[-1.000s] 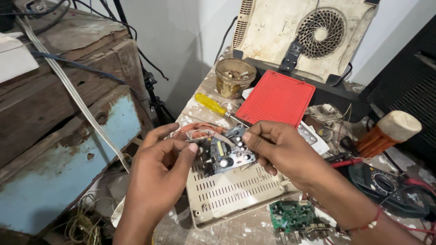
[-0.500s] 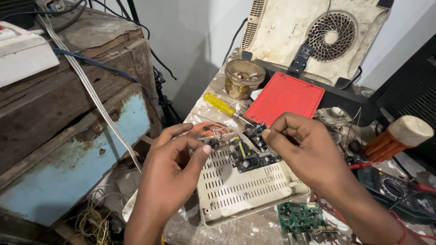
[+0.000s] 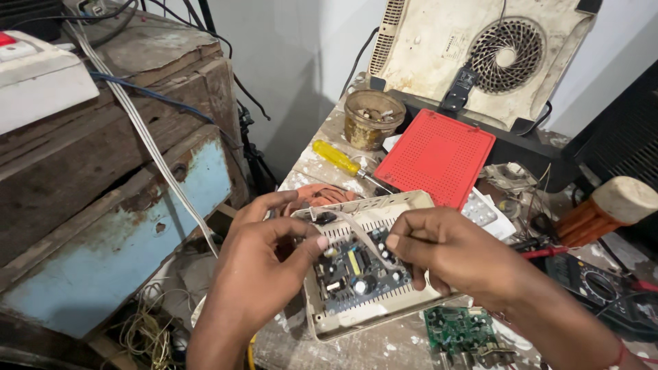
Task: The person unscrews the circuit board inside a set-top box casing using a screwdriver, lifts the board out, and repositions it in the casing. They handle the board and wires with both hands and briefly handle multimeter test leads on the workbench.
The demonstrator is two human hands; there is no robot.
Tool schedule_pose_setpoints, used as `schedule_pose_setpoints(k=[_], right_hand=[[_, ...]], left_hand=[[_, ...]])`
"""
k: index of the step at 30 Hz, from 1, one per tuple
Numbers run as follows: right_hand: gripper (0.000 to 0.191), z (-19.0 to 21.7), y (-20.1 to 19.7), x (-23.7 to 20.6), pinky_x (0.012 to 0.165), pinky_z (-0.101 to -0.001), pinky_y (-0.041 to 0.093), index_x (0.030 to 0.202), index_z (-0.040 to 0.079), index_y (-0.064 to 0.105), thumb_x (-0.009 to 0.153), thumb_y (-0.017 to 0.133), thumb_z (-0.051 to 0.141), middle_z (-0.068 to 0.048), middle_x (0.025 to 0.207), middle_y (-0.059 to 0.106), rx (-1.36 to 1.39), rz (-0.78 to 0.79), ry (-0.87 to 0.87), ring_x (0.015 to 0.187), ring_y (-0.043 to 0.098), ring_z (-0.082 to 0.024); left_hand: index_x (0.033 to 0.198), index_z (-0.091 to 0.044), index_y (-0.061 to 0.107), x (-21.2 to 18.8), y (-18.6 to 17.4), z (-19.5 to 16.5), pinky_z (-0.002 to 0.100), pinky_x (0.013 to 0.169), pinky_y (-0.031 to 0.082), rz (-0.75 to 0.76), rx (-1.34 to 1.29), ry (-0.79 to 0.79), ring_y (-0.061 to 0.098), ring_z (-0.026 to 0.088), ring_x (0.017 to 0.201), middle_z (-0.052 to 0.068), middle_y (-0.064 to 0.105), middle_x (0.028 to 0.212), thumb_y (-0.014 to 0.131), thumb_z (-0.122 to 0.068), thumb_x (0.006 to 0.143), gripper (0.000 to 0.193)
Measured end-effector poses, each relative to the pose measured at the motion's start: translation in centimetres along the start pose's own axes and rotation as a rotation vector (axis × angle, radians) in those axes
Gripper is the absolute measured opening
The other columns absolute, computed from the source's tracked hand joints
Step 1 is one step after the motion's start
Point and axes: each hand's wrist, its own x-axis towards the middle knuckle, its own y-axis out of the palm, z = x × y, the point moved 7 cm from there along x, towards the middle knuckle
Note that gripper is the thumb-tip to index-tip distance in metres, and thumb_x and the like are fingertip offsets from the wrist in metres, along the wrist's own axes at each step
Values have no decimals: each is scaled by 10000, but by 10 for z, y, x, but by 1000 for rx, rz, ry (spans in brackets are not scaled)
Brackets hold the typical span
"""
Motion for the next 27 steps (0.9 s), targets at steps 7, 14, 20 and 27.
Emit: schedule_pose_setpoints(k=[7,14,20,27], right_hand=[[266,-5,8,3,388,-275,384,866,16,686,952,672,267,-47,595,630,-71,14,52,504,621,-103],[247,-5,11,5,378,-266,374,870,23,698,943,681,258,-51,600,648,-62,31,15,506,635,-109],[245,-1,-5,-1,440,-298,357,915,62,690,942,659,303,-55,601,656,-153,-13,73,494,555,-134],[312,2,-28,1,512,-307,436,805,11,680,945,646,289,-25,571,560,-188,-104,-39,520,558,-125]], left_hand=[[900,-110,843,-2,12,18,374,908,518,135,-20,-152,494,265,1349,60,592,1412,854,-247,741,211],[916,-119,862,-4,14,21,385,1003,454,147,16,-101,458,285,1383,76,591,1433,847,-225,748,199],[920,-113,864,-2,9,15,376,987,476,145,9,-139,449,270,1402,71,571,1461,812,-226,790,180],[959,-102,836,1,4,10,347,875,526,97,-23,-201,491,231,1326,53,583,1451,782,-246,783,233]])
